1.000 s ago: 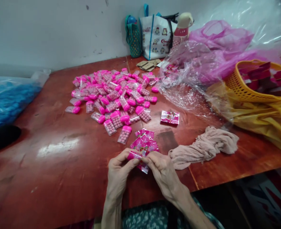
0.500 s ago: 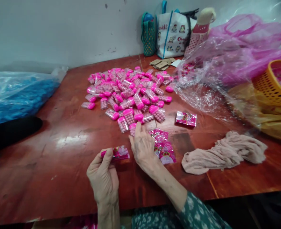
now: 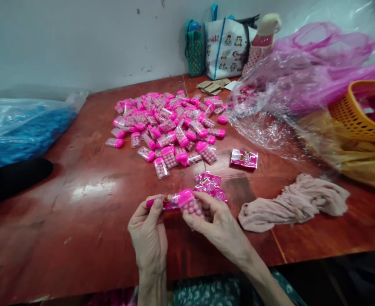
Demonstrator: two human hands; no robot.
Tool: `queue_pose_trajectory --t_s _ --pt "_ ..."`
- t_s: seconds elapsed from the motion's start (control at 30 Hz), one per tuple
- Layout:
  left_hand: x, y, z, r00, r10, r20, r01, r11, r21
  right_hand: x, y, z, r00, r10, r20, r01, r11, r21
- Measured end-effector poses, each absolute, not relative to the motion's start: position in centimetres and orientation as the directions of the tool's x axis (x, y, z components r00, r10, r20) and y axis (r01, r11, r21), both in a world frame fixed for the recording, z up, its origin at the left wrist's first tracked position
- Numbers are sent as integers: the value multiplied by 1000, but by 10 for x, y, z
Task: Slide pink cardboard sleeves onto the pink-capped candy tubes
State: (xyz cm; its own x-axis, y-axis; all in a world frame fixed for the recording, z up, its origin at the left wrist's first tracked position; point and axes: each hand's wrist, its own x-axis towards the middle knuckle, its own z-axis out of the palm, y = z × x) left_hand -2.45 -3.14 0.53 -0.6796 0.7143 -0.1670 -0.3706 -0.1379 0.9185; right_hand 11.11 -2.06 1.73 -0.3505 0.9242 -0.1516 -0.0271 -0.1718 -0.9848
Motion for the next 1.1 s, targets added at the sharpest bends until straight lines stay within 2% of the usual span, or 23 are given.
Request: queue_pose_trajectory --t_s 0.2,0.37,0.6,0.7,0.87,1.1 --pt "-25 -34 6 -518 852 -74 -310 -106 945 130 -20 11 -479 847 -232 -77 -304 -950" --pt "-23 -35 8 -390 919 -59 -291 -62 955 137 -16 8 -596 759 -262 -222 -470 -854" --pt "-13 -30 12 -488 859 -155 -397 -60 916 126 -17 9 -483 861 -159 -295 -332 -896" --pt "-11 -29 11 -491 847 -204 -452 -48 891 125 -18 6 -454 882 -130 -222 -253 -942" --pt "-6 -29 8 -444 835 -326 -572 16 820 127 -18 3 -367 927 -72 -5 -80 -997" --pt "9 -27 9 -337 847 -411 -670 91 737 123 -19 8 -269 962 50 242 118 -963"
